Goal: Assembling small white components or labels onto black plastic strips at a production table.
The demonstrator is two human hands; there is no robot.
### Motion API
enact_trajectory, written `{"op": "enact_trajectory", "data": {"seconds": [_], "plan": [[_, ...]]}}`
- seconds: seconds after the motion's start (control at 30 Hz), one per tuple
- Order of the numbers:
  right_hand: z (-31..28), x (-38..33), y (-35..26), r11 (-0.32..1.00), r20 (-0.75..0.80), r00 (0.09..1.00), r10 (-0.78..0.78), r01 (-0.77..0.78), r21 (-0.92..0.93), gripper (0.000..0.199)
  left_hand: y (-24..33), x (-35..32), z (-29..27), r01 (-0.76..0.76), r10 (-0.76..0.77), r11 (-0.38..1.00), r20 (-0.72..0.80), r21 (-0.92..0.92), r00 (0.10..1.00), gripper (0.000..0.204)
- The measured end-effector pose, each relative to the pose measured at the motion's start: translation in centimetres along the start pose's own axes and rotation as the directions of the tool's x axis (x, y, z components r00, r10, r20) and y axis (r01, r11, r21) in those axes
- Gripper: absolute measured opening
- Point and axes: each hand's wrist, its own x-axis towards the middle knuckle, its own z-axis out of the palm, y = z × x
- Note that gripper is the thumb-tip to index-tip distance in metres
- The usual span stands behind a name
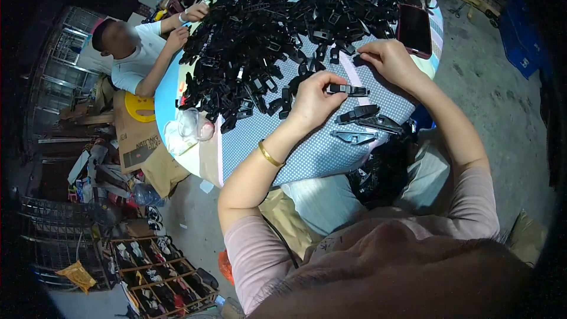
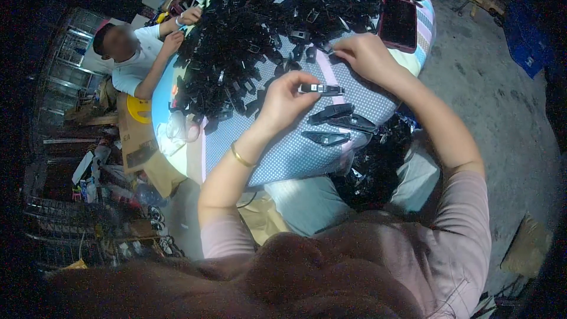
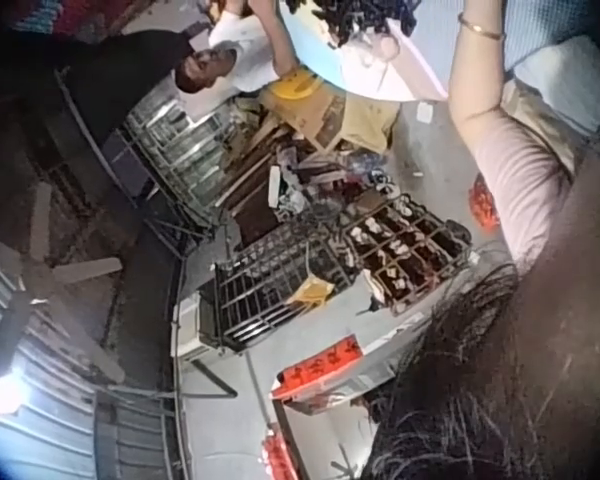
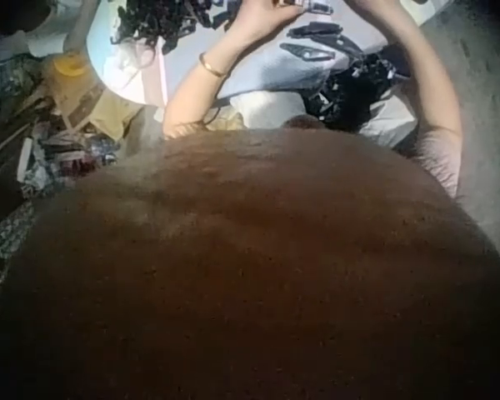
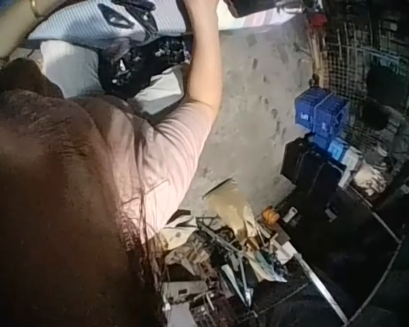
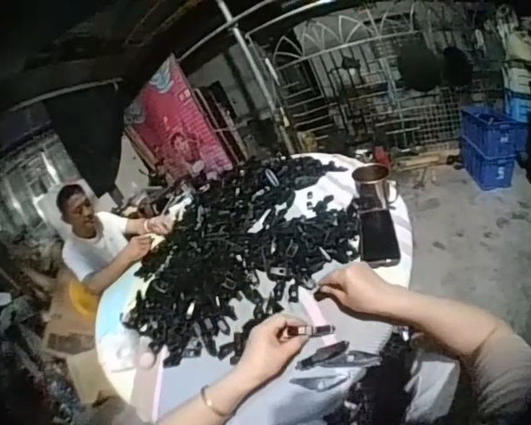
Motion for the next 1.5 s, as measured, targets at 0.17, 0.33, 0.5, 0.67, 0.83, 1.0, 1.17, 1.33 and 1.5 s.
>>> {"op": "enact_trajectory", "data": {"seconds": [0.17,0.33,0.5,0.67,0.83,1.0,1.17,1.33,1.5], "plan": [[-1.3,0.3,-1.2,0.851,0.193,0.964,0.183,-0.254,0.460,0.018,-1.0,-0.4,-0.2,-0.335,0.421,0.813,-0.083,0.476,0.903,0.020],[-1.2,-1.2,-3.0,0.861,0.315,0.949,0.018,-0.175,0.478,0.021,-0.8,-0.5,-0.3,-0.212,0.252,0.915,-0.077,0.344,0.965,0.021],[-0.7,-1.8,-3.6,0.966,0.161,0.975,-0.151,0.111,0.232,0.027,-0.7,-0.5,-0.5,-0.170,0.194,0.948,-0.064,0.269,0.979,0.022],[-2.0,-1.8,-3.6,0.980,0.135,0.971,-0.199,0.196,0.038,0.022,-0.1,-0.5,-0.8,-0.116,0.138,0.952,-0.058,0.284,0.989,0.023],[-2.7,-1.6,-3.3,0.965,0.206,0.949,-0.237,0.254,-0.061,0.021,-0.5,-0.3,-0.9,-0.076,0.096,0.956,-0.056,0.284,0.994,0.022],[-1.4,-1.4,-3.1,0.931,0.161,0.917,-0.364,0.353,0.094,0.024,-0.4,-0.1,-0.2,-0.186,0.214,0.926,-0.051,0.329,0.976,0.020],[-1.2,-1.3,-2.9,0.944,0.224,0.930,-0.292,0.244,0.222,0.025,0.4,0.0,-1.2,-0.237,0.214,0.897,0.101,0.374,0.972,0.022],[-3.2,-0.6,-3.6,0.908,0.674,0.694,-0.255,-0.068,0.414,0.027,0.4,0.7,-5.5,-0.176,0.340,0.789,-0.178,0.589,0.923,0.028],[-0.3,1.0,-3.5,0.953,0.002,0.954,-0.299,0.299,-0.045,0.029,-4.2,1.8,-9.2,0.260,0.299,0.512,-0.453,0.819,0.840,0.053]]}}
